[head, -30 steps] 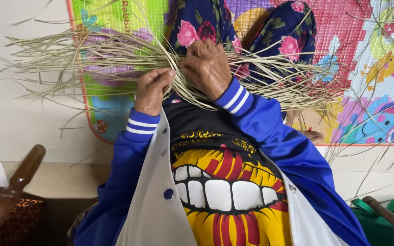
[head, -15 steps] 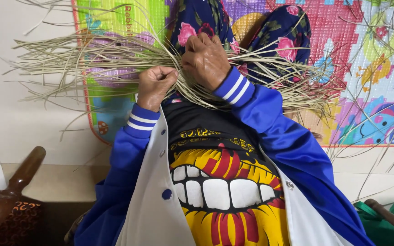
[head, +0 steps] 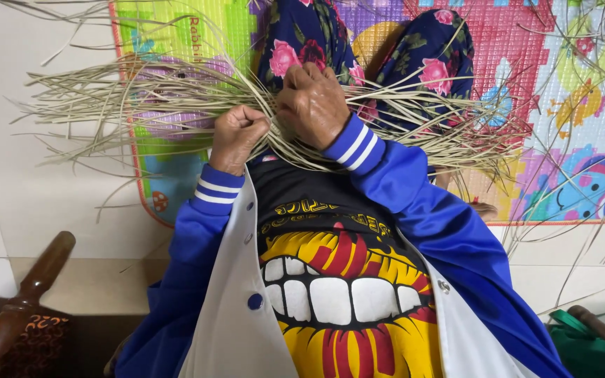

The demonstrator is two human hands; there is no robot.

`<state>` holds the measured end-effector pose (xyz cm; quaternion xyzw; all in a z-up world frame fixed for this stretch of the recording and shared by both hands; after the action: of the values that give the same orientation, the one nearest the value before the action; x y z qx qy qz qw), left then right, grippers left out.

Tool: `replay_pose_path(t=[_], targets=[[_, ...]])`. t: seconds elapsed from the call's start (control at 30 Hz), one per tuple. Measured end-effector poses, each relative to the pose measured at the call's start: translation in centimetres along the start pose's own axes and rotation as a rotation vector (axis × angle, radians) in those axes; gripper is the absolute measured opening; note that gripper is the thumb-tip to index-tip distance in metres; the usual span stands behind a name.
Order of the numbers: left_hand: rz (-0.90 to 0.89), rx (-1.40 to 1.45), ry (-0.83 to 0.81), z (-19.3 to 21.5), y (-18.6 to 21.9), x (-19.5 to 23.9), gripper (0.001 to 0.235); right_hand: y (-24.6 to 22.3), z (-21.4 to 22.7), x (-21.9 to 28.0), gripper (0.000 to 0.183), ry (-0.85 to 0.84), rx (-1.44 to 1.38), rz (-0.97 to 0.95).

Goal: Weaving dried straw fibers into a circular pattern by hand while sitting on the floor.

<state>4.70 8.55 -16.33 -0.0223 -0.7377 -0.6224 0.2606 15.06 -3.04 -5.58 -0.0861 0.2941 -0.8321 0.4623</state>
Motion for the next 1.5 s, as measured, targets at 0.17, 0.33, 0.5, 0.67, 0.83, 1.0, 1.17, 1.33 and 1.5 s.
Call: replay_pose_path(t=[0.17,0.33,0.5,0.67,0.83,1.0,1.17,1.33,1.5], targets=[[-0.066,-0.112,0.048,0.0,0.1,0.0,0.011,0.2,0.3,-0.1,0.014,0.060,0.166,0.002],[-0.100,-0.271,0.155,0.2,-0.1,0.2,0.010,-0.5,0.3,0.4,0.009,0.093,0.014,-0.059],[-0.204,-0.434,0.254,-0.4,2.7,1.0,0.010,0.3,-1.7,-0.1,0.021,-0.107,-0.334,-0.092],[-0.152,-0.326,0.178,0.5,0.0,0.1,0.012,-0.4,-0.7,0.1,0.012,-0.064,-0.598,0.088],[0.005,-0.159,0.140,0.9,-1.5,0.1,0.018,0.2,-1.7,1.6,0.011,-0.084,-0.707,0.191],[0.072,-0.067,0.110,0.6,-1.0,0.4,0.020,-0.2,-1.3,1.8,0.010,-0.100,-0.681,0.201],[0.072,-0.139,0.046,0.8,-2.2,-0.2,0.020,-0.6,-0.8,1.5,0.011,-0.057,-0.809,0.186],[-0.081,-0.139,-0.037,-0.5,1.9,1.0,0.011,-2.2,5.7,0.4,0.007,-0.017,-1.014,0.025],[-0.129,-0.163,-0.039,-0.2,2.8,1.2,0.012,-1.9,4.3,1.4,0.009,0.015,-0.822,-0.032]])
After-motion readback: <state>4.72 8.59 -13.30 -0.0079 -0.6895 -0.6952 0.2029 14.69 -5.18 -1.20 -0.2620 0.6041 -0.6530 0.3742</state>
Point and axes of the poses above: each hand's wrist, its own x-axis away from the middle knuckle, its own z-axis out of the back of the hand, y = z × x, the point moved 8 cm from there along -x, towards the middle knuckle, and after that the axes turned 9 degrees about -x, right-handed, at the moved point
